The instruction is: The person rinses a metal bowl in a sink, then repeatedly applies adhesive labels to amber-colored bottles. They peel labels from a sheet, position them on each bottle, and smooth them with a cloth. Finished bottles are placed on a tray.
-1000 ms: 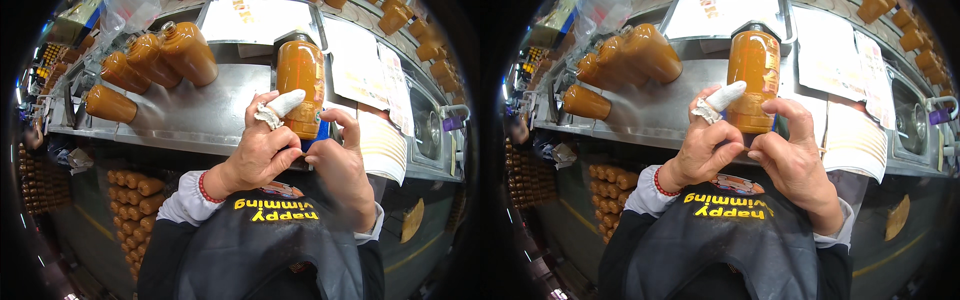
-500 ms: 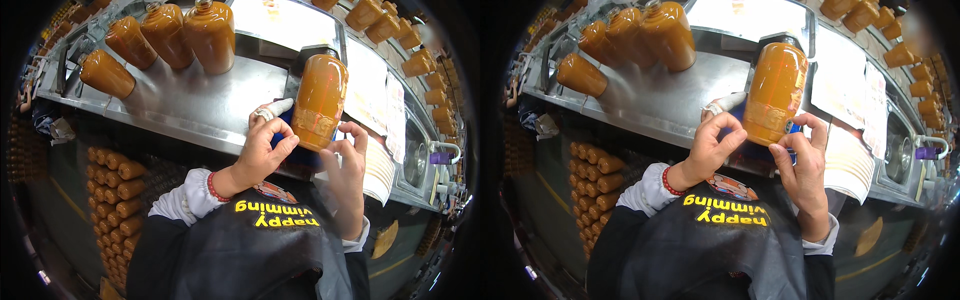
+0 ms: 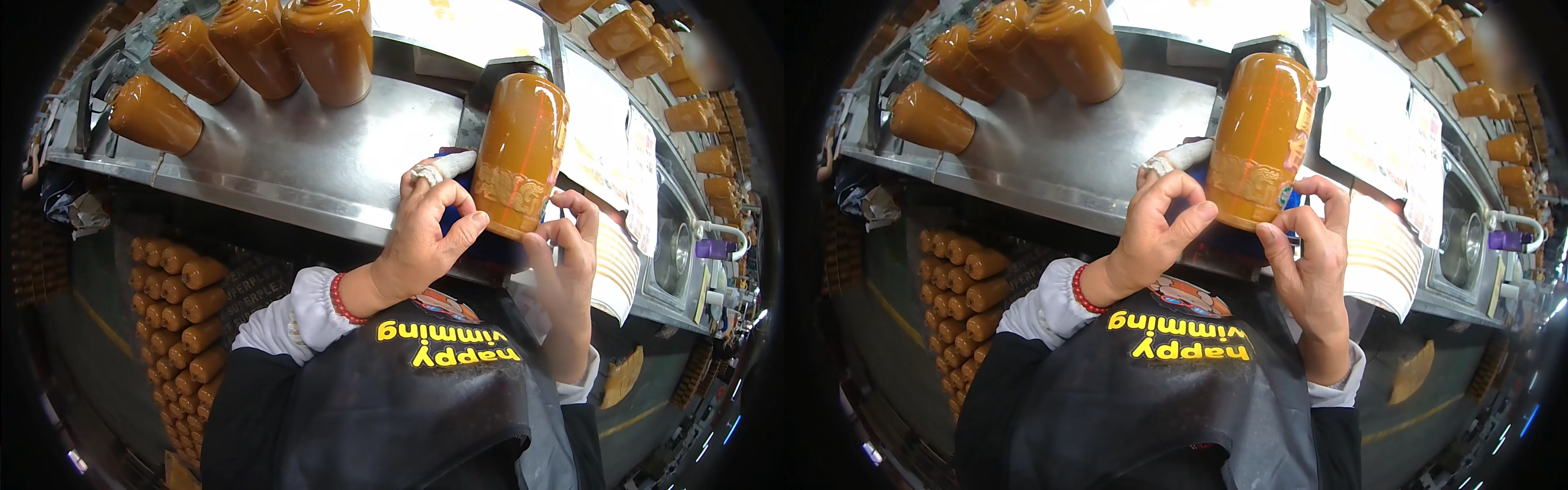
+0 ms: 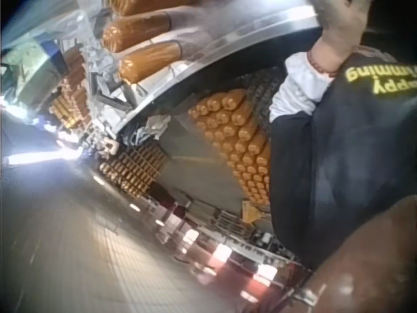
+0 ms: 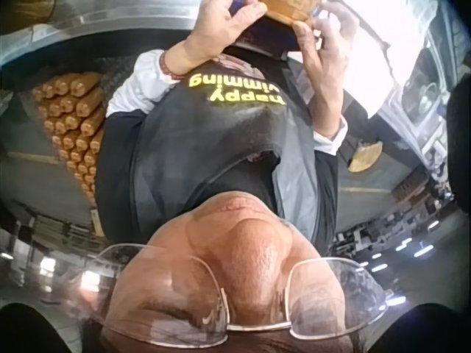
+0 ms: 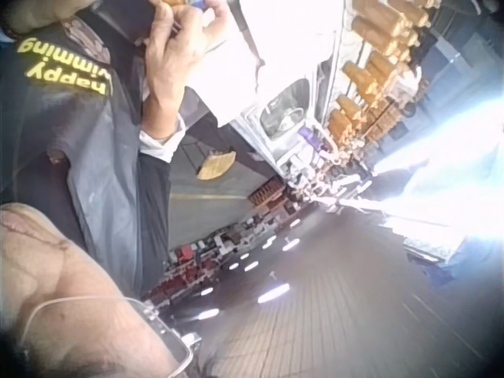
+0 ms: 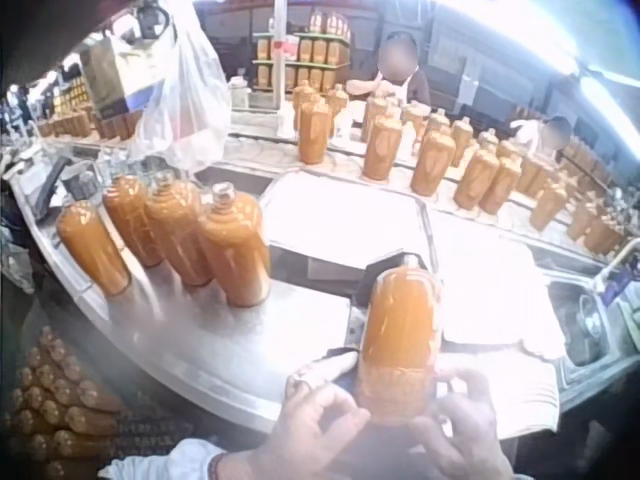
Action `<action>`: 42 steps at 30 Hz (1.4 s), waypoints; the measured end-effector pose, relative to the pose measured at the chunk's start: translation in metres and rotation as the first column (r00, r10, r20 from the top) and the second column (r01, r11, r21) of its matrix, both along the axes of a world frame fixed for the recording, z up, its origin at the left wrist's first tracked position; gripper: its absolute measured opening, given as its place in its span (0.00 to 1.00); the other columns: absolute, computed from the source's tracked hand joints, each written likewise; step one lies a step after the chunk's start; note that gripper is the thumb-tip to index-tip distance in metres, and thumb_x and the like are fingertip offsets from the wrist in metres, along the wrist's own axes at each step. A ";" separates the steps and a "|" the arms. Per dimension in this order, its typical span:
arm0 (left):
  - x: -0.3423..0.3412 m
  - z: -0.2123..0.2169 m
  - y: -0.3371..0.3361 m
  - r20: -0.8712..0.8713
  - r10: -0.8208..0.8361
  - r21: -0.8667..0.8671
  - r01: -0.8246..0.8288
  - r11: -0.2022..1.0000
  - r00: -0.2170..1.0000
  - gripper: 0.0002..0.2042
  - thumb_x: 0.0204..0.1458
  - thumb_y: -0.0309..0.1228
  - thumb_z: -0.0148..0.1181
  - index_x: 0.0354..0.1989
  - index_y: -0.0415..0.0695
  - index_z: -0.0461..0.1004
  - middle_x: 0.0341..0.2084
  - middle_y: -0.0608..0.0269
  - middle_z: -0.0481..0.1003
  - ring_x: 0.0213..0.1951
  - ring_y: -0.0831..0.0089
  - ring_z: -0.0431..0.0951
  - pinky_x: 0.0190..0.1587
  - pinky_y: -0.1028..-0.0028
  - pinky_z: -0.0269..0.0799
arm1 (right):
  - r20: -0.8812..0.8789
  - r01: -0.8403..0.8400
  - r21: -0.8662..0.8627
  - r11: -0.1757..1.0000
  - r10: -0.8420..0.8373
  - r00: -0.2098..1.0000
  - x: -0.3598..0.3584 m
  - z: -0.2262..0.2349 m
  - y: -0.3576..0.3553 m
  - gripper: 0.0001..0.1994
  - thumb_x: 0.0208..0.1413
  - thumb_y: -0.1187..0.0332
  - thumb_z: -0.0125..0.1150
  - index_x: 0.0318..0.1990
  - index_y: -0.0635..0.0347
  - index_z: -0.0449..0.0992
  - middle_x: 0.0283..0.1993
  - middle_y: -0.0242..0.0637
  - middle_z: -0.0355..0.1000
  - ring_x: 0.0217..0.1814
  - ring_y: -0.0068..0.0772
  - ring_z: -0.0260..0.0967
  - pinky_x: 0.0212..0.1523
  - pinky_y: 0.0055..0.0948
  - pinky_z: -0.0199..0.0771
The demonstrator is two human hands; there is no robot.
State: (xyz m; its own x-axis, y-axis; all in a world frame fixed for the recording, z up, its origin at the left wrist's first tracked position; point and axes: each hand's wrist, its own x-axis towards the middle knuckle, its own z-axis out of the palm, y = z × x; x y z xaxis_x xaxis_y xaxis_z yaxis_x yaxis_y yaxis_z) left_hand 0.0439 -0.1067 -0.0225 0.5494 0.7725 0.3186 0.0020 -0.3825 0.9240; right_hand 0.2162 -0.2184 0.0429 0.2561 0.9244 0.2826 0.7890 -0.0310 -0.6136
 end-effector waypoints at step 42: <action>0.008 -0.030 -0.006 0.134 0.147 -0.062 -0.139 0.988 0.980 0.19 0.61 0.39 0.58 0.53 0.40 0.66 0.46 0.52 0.70 0.51 0.53 0.66 0.57 0.57 0.60 | -0.195 0.020 0.005 1.000 -0.019 0.981 0.005 -0.018 -0.001 0.12 0.56 0.67 0.68 0.30 0.62 0.70 0.56 0.48 0.59 0.60 0.44 0.60 0.62 0.42 0.61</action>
